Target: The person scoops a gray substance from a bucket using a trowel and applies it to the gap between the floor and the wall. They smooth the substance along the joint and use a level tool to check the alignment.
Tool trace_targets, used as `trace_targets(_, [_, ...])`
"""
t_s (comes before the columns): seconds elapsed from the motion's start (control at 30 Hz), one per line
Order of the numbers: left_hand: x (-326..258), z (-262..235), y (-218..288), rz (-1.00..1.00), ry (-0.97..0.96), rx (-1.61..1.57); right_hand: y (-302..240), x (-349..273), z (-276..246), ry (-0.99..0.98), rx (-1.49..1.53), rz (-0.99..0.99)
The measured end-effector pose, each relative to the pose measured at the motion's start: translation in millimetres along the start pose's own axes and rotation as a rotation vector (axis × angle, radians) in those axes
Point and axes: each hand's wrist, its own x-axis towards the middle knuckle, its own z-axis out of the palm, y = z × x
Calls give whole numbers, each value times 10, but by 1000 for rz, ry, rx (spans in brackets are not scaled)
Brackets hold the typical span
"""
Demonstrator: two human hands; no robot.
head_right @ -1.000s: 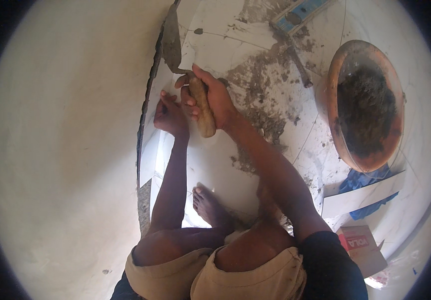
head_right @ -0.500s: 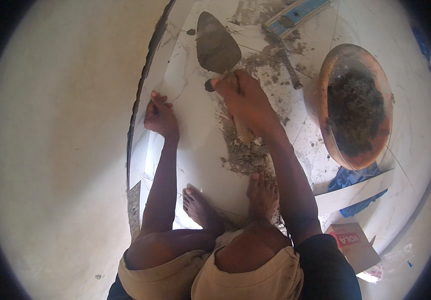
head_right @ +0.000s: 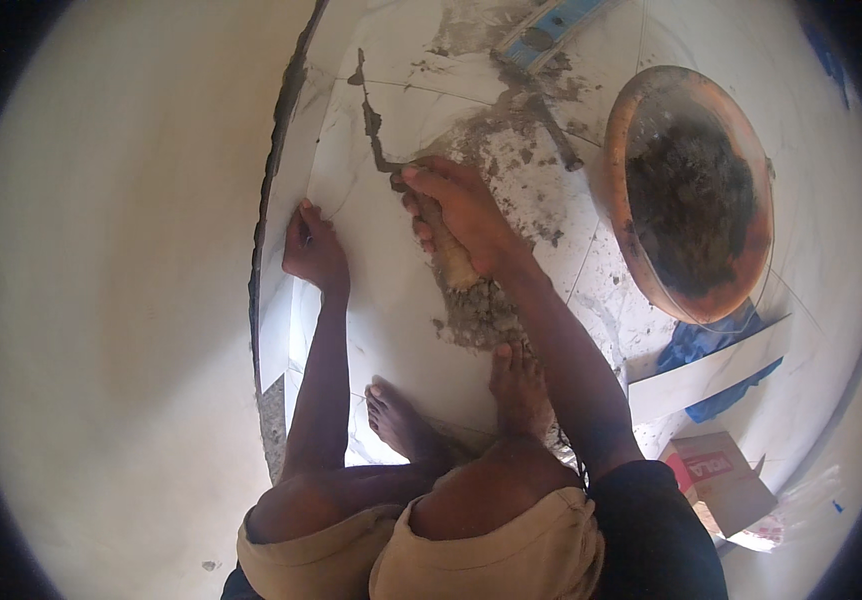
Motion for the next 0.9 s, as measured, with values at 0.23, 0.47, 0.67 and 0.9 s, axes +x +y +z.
trace_targets(0.23, [160,-216,173,758,-376,571,184,162,-23,-260,340,-121])
trace_targets(0.47, [481,0,725,1223,-411,1233,-3,398,-80,-142,155,-360])
trace_targets(0.67, [961,515,1088,1414,-210,1699,-164,565,-172,-21,77,-533])
trace_targets(0.9, [1149,621,1158,1414,-360,1903,-203,898,-58,140,69,-654])
